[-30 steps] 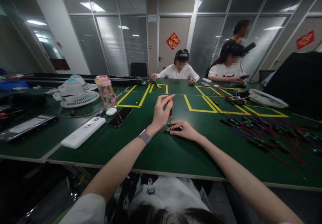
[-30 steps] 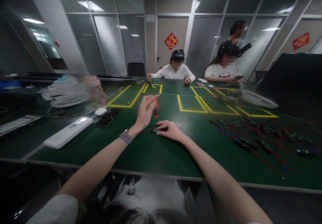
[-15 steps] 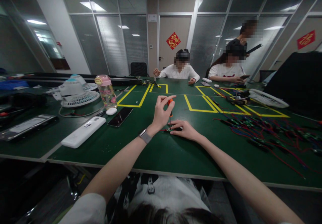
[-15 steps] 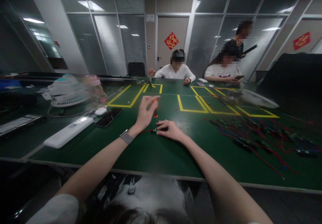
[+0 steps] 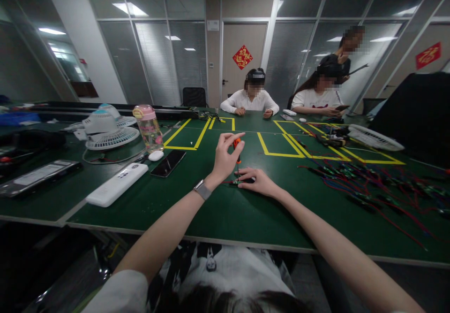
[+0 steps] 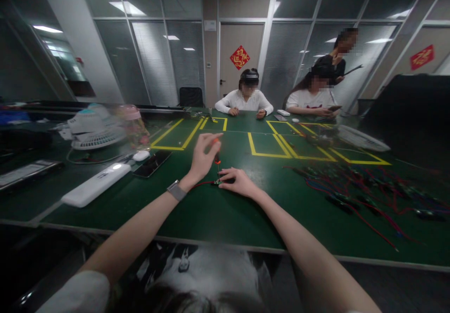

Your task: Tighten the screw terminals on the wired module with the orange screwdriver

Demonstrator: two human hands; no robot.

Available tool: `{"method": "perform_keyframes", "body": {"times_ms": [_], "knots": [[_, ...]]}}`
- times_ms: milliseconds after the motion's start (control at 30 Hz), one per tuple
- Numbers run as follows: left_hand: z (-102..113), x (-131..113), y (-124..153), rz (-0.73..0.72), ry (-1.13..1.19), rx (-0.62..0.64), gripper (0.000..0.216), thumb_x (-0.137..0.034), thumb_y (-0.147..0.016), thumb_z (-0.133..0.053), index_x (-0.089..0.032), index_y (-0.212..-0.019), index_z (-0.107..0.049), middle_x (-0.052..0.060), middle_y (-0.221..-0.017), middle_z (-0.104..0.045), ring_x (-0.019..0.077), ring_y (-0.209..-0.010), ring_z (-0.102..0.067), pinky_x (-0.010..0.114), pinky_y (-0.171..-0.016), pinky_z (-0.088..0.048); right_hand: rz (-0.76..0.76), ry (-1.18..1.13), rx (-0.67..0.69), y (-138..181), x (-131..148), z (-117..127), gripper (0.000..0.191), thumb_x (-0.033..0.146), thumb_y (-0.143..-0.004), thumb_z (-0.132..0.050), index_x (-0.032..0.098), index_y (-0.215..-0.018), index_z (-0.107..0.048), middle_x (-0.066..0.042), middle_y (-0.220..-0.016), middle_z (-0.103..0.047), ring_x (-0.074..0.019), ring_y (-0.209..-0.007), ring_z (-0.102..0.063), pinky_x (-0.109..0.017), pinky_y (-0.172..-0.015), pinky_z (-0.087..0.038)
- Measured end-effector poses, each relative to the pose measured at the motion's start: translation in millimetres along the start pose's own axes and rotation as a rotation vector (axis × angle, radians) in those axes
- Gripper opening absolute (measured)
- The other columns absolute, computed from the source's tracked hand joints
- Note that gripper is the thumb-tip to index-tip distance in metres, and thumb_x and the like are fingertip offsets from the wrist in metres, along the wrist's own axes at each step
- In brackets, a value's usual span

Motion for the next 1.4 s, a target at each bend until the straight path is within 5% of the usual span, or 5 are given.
{"method": "perform_keyframes", "body": {"times_ms": [433, 667, 933, 1200, 1400], "knots": [[-0.4, -1.9, 0.5, -0.012, -0.021, 0.003, 0.027, -0.032, -0.081, -0.063, -0.022, -0.106, -0.065, 0.003, -0.094, -0.058, 0.0145, -0.087, -0.056, 0.028, -0.084, -0.046, -0.002, 0.022, 0.009, 0.2, 2.5, 1.1, 0.021, 0.034, -0.073, -0.07, 0.023, -0.091, -0.074, -0.008, -0.115, -0.067, -0.0249, -0.109, -0.06, -0.043, -0.097, -0.045], [-6.5, 6.3, -0.2, 0.037, 0.125, 0.091, 0.037, -0.019, -0.094, -0.035, -0.021, -0.126, -0.052, 0.006, -0.121, -0.059, 0.0154, -0.112, -0.053, 0.03, -0.097, -0.04, 0.0, 0.026, 0.014, 0.1, 2.6, 1.1, 0.022, 0.033, -0.074, -0.07, 0.024, -0.092, -0.074, -0.008, -0.116, -0.066, -0.025, -0.11, -0.059, -0.043, -0.098, -0.044], [0.3, 2.9, 0.1, 0.015, -0.054, -0.034, 0.026, -0.031, -0.08, -0.064, -0.02, -0.104, -0.065, 0.004, -0.093, -0.057, 0.0151, -0.088, -0.055, 0.027, -0.084, -0.045, -0.009, 0.018, 0.012, -0.2, 0.6, 0.1, 0.023, 0.033, -0.073, -0.07, 0.023, -0.092, -0.074, -0.008, -0.116, -0.066, -0.0252, -0.111, -0.059, -0.043, -0.098, -0.044], [-5.1, 7.7, 0.7, 0.035, 0.127, 0.049, 0.036, -0.022, -0.094, -0.034, -0.02, -0.122, -0.056, 0.007, -0.122, -0.059, 0.0164, -0.115, -0.052, 0.031, -0.099, -0.038, 0.0, 0.017, 0.008, 0.4, 1.5, 0.9, 0.022, 0.034, -0.073, -0.07, 0.024, -0.092, -0.074, -0.007, -0.116, -0.066, -0.0249, -0.11, -0.059, -0.043, -0.098, -0.043], [-1.8, 0.4, 0.8, 0.023, 0.047, 0.006, 0.025, -0.027, -0.087, -0.054, -0.02, -0.109, -0.063, 0.005, -0.098, -0.063, 0.0145, -0.09, -0.058, 0.026, -0.084, -0.044, -0.011, 0.012, 0.015, 0.3, 0.1, 0.1, 0.022, 0.034, -0.073, -0.07, 0.023, -0.092, -0.074, -0.009, -0.116, -0.066, -0.0249, -0.109, -0.059, -0.043, -0.098, -0.044]]}}
Point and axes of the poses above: each hand's wrist, its own y-axis away from the middle knuckle, its own z-axis out of the back of the hand, x = y × z, the point moved 5 cm from there along -y, towards the middle knuckle
